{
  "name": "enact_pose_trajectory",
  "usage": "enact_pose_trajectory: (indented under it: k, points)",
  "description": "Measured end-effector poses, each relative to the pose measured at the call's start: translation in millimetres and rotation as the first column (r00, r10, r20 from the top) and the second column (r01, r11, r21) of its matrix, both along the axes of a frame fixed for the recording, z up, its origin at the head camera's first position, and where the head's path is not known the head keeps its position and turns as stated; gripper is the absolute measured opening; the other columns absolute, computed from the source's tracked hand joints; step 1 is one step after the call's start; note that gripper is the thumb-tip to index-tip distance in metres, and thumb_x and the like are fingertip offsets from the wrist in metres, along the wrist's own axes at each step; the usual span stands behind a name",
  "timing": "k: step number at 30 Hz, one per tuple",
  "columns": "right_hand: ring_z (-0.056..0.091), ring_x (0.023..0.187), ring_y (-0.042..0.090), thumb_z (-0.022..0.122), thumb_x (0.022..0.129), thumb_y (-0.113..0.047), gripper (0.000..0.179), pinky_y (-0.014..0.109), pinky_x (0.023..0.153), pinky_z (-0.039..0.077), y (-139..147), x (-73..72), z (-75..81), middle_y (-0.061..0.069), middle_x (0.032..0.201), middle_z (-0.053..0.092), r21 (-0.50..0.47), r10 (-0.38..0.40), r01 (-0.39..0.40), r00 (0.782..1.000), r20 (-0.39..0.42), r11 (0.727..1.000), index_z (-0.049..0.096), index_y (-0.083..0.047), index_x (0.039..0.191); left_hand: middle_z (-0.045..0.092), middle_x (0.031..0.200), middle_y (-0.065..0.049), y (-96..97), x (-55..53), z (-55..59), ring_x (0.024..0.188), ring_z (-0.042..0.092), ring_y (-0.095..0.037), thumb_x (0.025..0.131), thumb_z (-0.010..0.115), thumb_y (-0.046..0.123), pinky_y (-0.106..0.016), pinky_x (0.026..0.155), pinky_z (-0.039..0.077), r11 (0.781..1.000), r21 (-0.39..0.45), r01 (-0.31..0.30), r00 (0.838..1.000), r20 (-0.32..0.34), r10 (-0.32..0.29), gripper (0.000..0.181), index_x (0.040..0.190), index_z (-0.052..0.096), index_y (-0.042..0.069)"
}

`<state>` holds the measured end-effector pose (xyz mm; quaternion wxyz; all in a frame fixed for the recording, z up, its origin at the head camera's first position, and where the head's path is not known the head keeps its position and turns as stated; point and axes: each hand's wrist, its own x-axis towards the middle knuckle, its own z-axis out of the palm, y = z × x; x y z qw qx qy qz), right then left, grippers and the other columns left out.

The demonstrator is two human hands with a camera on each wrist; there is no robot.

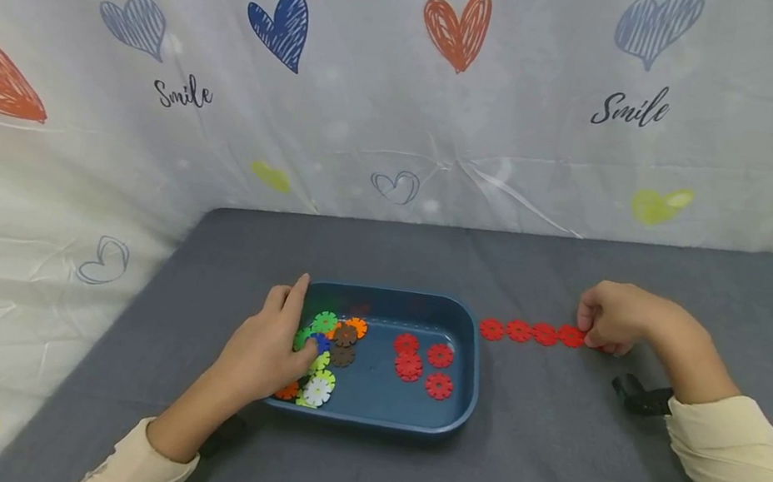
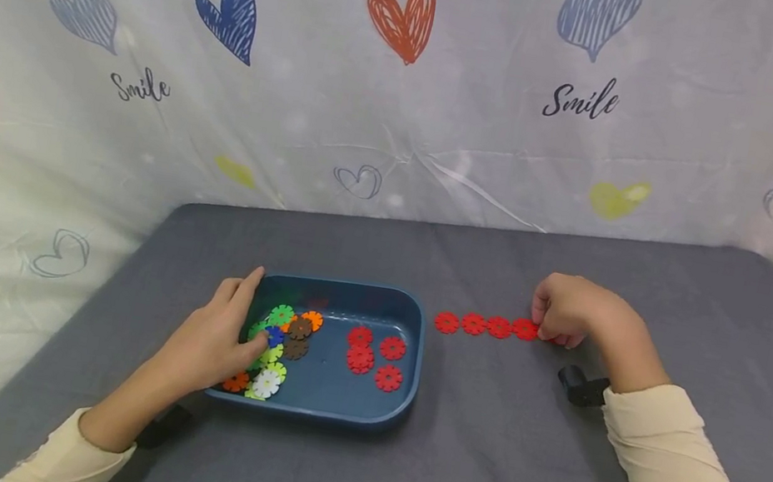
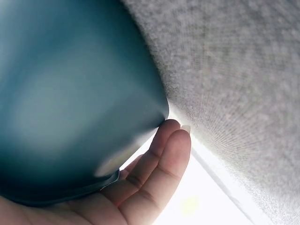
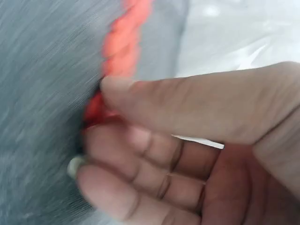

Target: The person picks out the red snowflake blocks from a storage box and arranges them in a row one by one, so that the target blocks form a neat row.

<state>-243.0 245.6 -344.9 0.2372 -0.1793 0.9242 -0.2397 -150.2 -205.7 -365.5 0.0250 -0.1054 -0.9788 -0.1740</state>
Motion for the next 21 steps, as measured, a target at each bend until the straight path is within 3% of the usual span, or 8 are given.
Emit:
enact_pose_trajectory:
  k: [2, 6, 9, 12, 17, 21]
  points:
    - [0.059, 0.066, 0.021, 0.067, 0.085, 0.006, 0.011, 0.038, 0.061, 0.053, 5, -1.9, -4.1, 0.005, 0.075, 0.06, -0.035, -0.012, 0.014, 0.998, 0.056, 0.999, 0.059, -0.001, 0.087, 0.037, 0.145, -0.026, 0.4, 0.1, -0.1, 0.042, 0.039, -0.017, 0.091, 0.066, 0.018, -0.032, 0.044, 0.037, 1.0, 0.0, -0.002, 1.0, 0.002, 0.002, 0.089, 0.161, 0.013, 0.003]
    - [0.059, 0.069, 0.022, 0.065, 0.084, 0.01, 0.012, 0.039, 0.062, 0.054, 9, -2.2, -4.8, 0.006, 0.077, 0.061, -0.057, -0.018, 0.021, 0.998, 0.062, 0.998, 0.059, 0.001, 0.091, 0.036, 0.145, -0.026, 0.6, 0.8, 0.2, 0.042, 0.039, -0.017, 0.091, 0.066, 0.018, -0.033, 0.044, 0.036, 1.0, 0.001, -0.004, 1.0, 0.002, 0.004, 0.088, 0.16, 0.014, 0.002]
    - [0.058, 0.068, 0.021, 0.057, 0.085, 0.013, 0.014, 0.039, 0.061, 0.052, 8, 0.2, 0.9, 0.006, 0.078, 0.06, -0.058, -0.025, 0.025, 1.0, 0.002, 0.998, 0.058, 0.003, 0.094, 0.036, 0.145, -0.026, 0.8, 0.6, 0.0, 0.042, 0.039, -0.017, 0.091, 0.067, 0.018, -0.033, 0.043, 0.037, 1.0, 0.002, -0.007, 1.0, 0.006, 0.007, 0.088, 0.16, 0.015, 0.002]
    - [0.056, 0.065, 0.02, 0.05, 0.087, 0.012, 0.016, 0.038, 0.06, 0.049, 2, 5.6, 9.7, 0.005, 0.077, 0.059, -0.075, -0.031, 0.022, 0.993, -0.115, 0.997, 0.06, 0.003, 0.098, 0.036, 0.146, -0.025, 1.1, 0.5, -0.5, 0.041, 0.039, -0.016, 0.091, 0.067, 0.019, -0.032, 0.043, 0.037, 1.0, -0.001, -0.009, 1.0, 0.008, 0.009, 0.088, 0.16, 0.015, 0.003]
    - [0.058, 0.071, 0.016, 0.058, 0.092, 0.003, 0.014, 0.039, 0.066, 0.049, -31, 20.9, 26.9, 0.0, 0.081, 0.064, -0.127, 0.003, -0.049, 0.94, -0.34, 0.991, 0.067, -0.004, 0.099, 0.037, 0.146, -0.025, 0.8, 0.3, -1.5, 0.042, 0.039, -0.017, 0.09, 0.067, 0.018, -0.032, 0.044, 0.038, 1.0, 0.001, -0.009, 1.0, 0.001, 0.009, 0.089, 0.161, 0.015, 0.003]
    - [0.062, 0.081, 0.013, 0.067, 0.089, 0.003, 0.016, 0.04, 0.075, 0.054, -72, 37.9, 39.5, -0.001, 0.091, 0.069, -0.17, 0.115, -0.225, 0.863, -0.492, 0.959, 0.072, -0.01, 0.095, 0.036, 0.146, -0.025, 0.3, 0.4, -1.1, 0.043, 0.04, -0.017, 0.091, 0.067, 0.018, -0.033, 0.044, 0.037, 1.0, 0.005, -0.01, 1.0, -0.002, 0.01, 0.089, 0.16, 0.014, 0.003]
